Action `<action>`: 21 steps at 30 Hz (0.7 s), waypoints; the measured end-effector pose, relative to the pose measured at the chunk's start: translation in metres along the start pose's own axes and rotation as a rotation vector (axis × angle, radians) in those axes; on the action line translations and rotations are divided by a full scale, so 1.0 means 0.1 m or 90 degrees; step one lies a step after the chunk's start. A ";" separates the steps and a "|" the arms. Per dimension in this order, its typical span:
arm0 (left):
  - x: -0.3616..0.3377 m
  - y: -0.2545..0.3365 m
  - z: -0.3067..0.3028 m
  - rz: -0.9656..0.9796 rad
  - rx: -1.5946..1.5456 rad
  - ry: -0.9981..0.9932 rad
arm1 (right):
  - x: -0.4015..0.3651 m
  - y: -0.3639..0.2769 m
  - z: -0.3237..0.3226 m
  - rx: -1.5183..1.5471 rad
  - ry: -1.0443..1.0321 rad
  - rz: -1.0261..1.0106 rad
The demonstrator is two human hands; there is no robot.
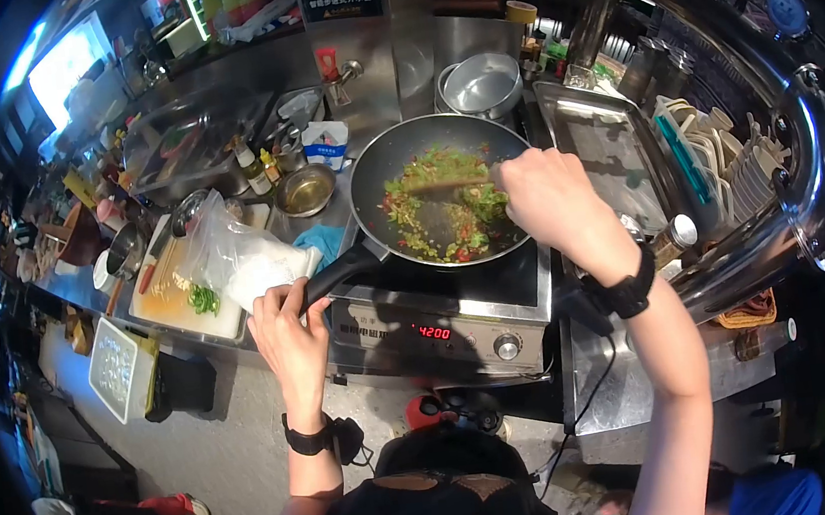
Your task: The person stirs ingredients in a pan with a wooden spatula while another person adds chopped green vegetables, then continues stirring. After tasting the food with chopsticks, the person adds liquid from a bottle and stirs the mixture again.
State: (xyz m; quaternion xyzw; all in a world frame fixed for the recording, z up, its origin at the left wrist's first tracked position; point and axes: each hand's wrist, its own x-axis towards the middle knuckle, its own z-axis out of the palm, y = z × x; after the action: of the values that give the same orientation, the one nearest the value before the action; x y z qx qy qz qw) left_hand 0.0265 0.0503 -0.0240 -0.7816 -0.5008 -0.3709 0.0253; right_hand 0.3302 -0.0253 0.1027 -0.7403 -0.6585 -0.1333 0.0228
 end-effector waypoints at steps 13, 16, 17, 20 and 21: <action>0.01 -0.03 0.02 -0.001 -0.007 -0.002 | -0.19 0.31 -0.46 -0.058 -0.060 0.019; 0.01 -0.03 0.02 -0.002 -0.009 0.000 | -0.31 0.32 -0.94 -0.008 -0.092 0.030; 0.01 -0.03 0.02 0.000 -0.009 0.001 | -0.33 0.27 -1.04 -0.009 -0.112 0.036; 0.01 -0.04 0.03 0.007 -0.012 0.012 | -0.21 0.12 -0.83 -0.040 -0.104 0.016; 0.01 -0.04 0.03 0.005 -0.014 0.008 | -0.15 0.10 -0.64 -0.055 -0.090 0.003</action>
State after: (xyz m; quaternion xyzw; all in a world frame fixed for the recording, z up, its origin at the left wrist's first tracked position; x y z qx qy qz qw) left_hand 0.0256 0.0543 -0.0272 -0.7815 -0.4932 -0.3815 0.0215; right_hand 0.3279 -0.0544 0.1625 -0.7496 -0.6504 -0.1092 -0.0551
